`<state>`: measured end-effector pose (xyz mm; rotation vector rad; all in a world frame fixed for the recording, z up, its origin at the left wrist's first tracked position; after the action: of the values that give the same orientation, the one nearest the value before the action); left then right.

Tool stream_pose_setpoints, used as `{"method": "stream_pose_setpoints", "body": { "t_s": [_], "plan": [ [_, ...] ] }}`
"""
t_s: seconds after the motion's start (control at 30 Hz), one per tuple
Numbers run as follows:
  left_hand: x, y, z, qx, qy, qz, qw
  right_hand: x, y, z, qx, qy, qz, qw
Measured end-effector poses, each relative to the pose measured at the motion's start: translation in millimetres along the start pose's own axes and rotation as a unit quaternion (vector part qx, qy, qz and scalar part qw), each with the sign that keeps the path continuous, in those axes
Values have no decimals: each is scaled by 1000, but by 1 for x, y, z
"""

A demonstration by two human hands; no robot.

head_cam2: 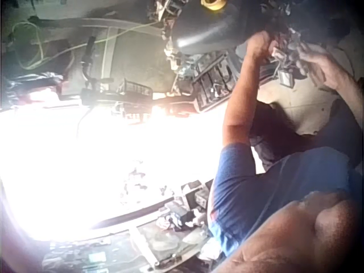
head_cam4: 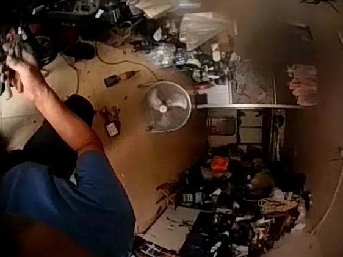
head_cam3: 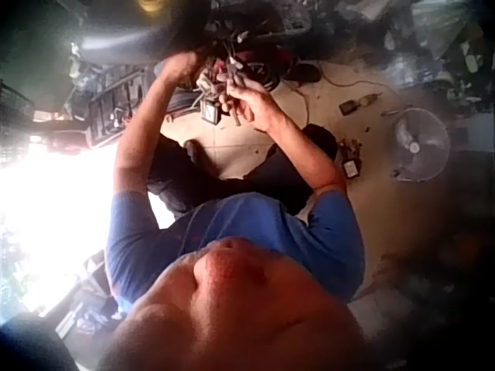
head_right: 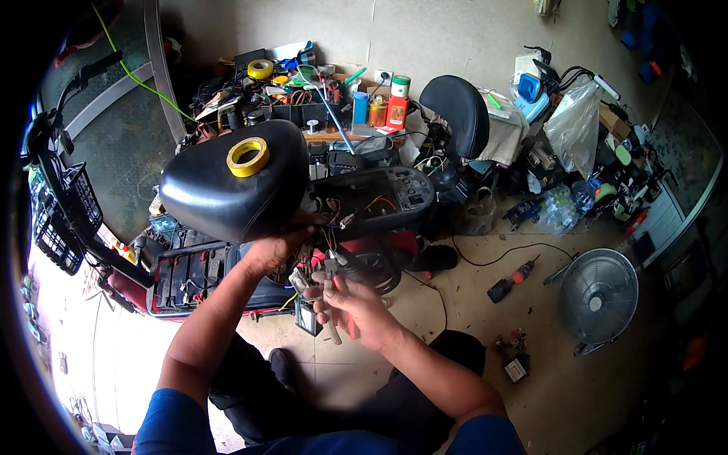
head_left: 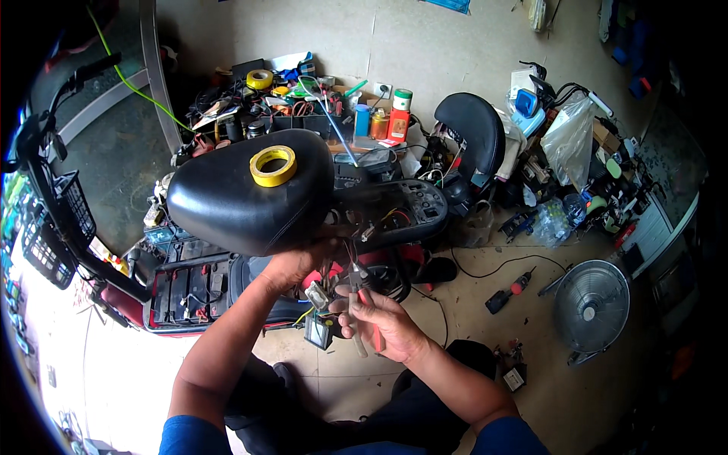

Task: Repairing the electrical wiring of an electric scooter.

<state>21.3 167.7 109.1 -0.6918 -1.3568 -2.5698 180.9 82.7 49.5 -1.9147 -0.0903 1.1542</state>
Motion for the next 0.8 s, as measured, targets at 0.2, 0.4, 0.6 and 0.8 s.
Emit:
{"method": "stream_pose_setpoints", "body": {
  "t_s": [0.2,0.4,0.6,0.8],
  "plan": [
    [0,-1,-3,27,-12,-13,999,-9,7,23,-31,-60,90,994],
    [-7,-3,0,60,-34,-87,994,-1,6,34,33,-77,167,982],
    [-5,-17,-3,64,-51,-91,993,-4,12,36,-2,-101,164,981],
    [-5,-13,1,12,-26,-67,997,-3,21,50,9,-137,298,945]
  ]
}}
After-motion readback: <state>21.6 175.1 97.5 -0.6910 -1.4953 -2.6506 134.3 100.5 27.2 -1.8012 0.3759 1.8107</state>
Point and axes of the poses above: each hand's wrist, its own z-axis towards the middle knuckle, its own x-axis out of the back of the hand, y = z × x, the point moved 7 cm from there along z, towards the middle knuckle, and after that the axes turned 9 degrees about -x, right-handed, at the moved point
